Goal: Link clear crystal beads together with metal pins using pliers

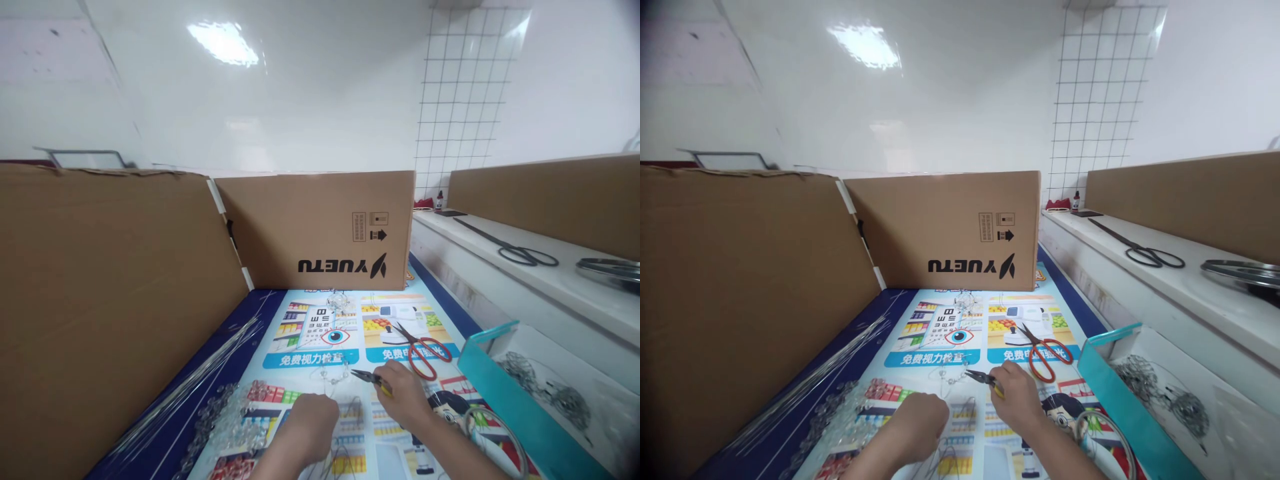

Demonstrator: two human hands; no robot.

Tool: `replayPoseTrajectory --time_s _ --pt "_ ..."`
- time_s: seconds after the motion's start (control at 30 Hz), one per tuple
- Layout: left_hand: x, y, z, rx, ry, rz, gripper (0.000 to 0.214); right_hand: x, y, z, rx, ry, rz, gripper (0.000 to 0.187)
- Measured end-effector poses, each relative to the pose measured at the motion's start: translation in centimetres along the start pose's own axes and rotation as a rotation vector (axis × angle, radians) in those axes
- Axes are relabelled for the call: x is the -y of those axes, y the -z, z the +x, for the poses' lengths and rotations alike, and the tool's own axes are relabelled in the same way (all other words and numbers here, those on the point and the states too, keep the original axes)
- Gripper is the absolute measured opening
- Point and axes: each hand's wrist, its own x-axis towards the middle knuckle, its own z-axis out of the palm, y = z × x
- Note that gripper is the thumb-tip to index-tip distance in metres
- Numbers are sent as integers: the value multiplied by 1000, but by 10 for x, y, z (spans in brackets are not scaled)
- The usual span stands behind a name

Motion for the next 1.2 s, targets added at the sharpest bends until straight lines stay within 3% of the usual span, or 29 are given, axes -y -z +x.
replayPoseTrajectory --time_s 0.23,0.57,0.83,1.2 --pt "-1 3 1 32 -56 30 22 0 0 0 1 16 -2 17" --pt "12 3 -1 -24 -92 -91 22 -1 -1 0 27 34 -26 18" --pt "-12 2 2 -21 -220 -40 21 -1 -2 0 43 27 -24 17" --pt "-22 2 4 4 -225 49 19 0 -1 0 49 37 6 19"
